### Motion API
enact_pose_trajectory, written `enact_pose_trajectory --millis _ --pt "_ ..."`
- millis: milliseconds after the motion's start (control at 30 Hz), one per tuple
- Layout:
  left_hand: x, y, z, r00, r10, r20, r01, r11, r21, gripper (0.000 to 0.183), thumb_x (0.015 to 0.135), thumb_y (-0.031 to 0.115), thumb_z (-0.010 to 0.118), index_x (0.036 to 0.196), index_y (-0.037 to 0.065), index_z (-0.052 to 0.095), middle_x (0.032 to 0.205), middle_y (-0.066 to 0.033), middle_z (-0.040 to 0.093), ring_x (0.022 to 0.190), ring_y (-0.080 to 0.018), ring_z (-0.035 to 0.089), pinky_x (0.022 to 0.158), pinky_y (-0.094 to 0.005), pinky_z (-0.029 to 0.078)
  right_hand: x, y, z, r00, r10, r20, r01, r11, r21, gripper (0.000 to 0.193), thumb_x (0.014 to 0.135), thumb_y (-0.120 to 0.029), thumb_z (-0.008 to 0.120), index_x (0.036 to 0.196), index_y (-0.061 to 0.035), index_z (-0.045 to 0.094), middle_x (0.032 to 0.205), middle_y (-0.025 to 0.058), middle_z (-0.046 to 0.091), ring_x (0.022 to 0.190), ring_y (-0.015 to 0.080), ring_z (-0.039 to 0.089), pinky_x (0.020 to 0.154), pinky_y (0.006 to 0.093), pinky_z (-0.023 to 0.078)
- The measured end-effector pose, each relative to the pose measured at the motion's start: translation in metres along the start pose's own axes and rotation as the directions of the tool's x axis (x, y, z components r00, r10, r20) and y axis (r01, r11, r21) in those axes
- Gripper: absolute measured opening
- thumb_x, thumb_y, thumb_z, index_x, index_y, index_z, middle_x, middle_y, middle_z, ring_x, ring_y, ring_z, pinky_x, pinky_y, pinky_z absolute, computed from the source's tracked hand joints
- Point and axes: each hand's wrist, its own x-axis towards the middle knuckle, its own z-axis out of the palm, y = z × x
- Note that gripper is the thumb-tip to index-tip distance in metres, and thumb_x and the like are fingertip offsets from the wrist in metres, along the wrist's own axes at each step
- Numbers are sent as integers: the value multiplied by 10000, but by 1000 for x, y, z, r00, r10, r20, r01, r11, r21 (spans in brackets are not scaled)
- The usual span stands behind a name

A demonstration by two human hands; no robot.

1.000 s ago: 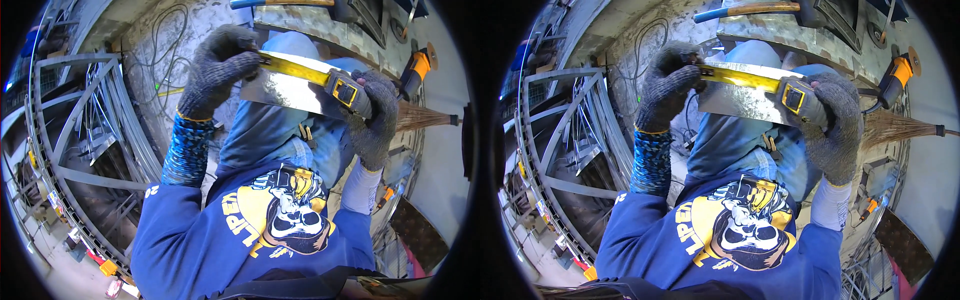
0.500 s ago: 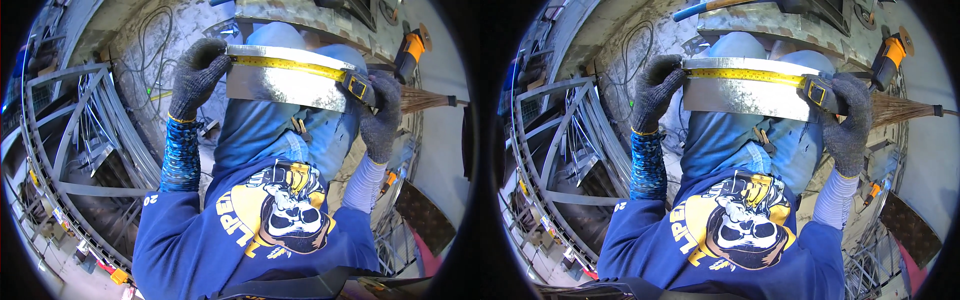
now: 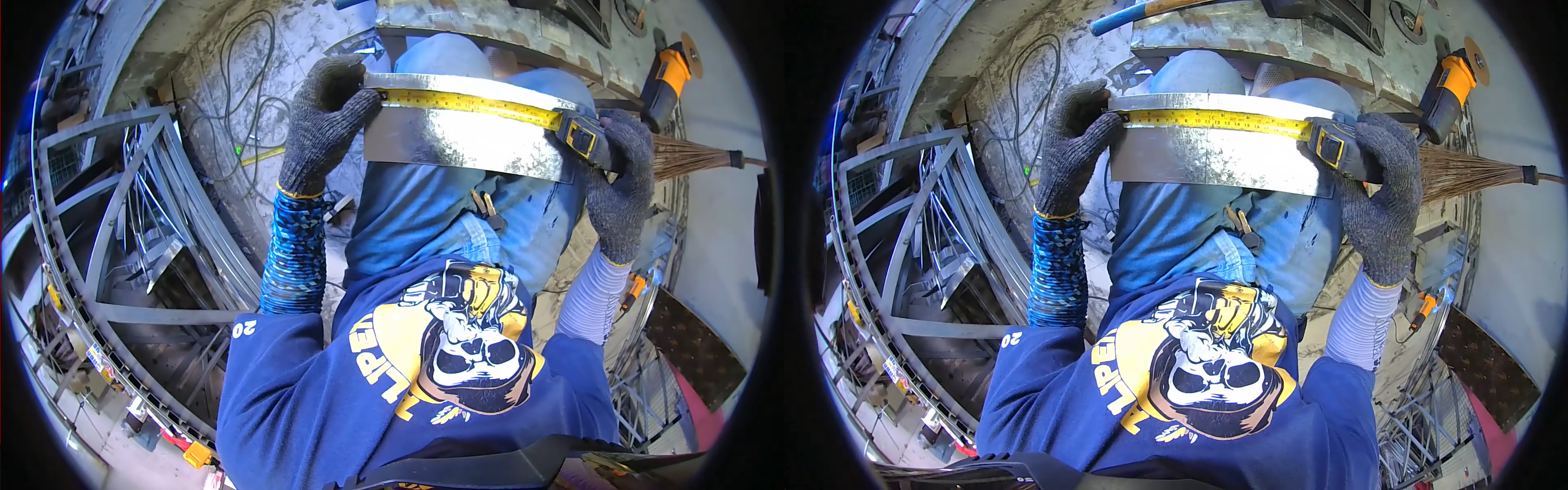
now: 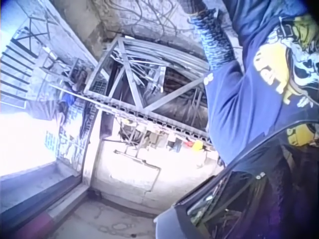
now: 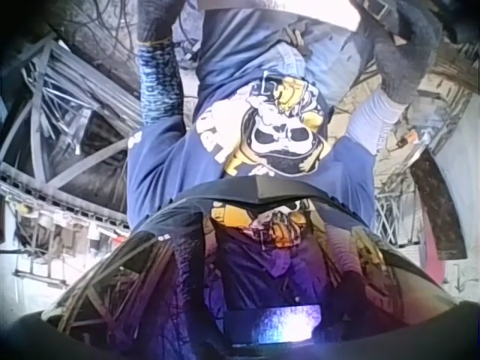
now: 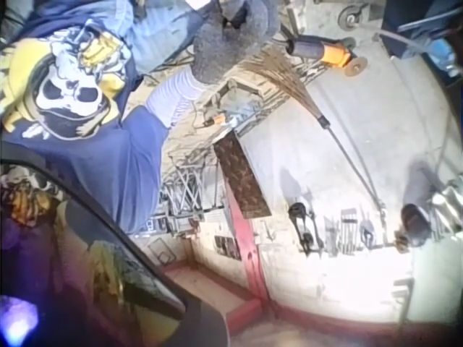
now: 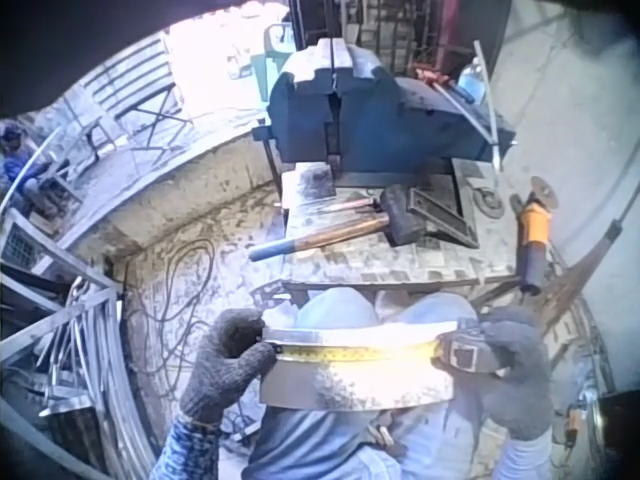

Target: The person grinds, measures, and marks a metal plate. The person uses an angle grinder, measuring tape, and a marker to perform these actions.

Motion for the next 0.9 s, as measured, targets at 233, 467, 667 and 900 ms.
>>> enact_pose_trajectory --millis 233,467,667,900 --pt "3 -7 5 992 124 -27 -124 992 -15 450 934 42 829 1344 66 645 1291 -96 674 1130 -181 698 1010 -343 600 2 -2 1 999 47 9 -47 998 41 590 772 53 869 1304 -74 649 1330 154 681 1298 346 641 1120 472 525" --pt "7 0 6 986 164 18 -163 953 256 273 875 33 852 1133 48 767 1389 -118 615 1238 -236 667 1040 -369 579 -1 5 -1 996 93 16 -94 993 74 573 774 49 866 1297 -46 649 1319 151 682 1294 320 636 1140 463 495" --pt "9 9 7 959 283 35 -270 863 428 281 821 67 855 1094 88 790 1345 -176 645 1265 -314 641 1057 -410 547 5 -2 0 997 77 -8 -77 996 42 572 758 23 907 1266 -66 661 1283 157 692 1261 343 655 1081 457 539" --pt "11 10 3 945 301 126 -320 781 536 336 849 3 824 1177 22 754 1415 -143 625 1185 -225 683 1047 -362 559 10 -3 0 998 57 2 -57 997 61 567 765 9 912 1268 -64 660 1300 159 683 1249 335 657 1067 449 549"
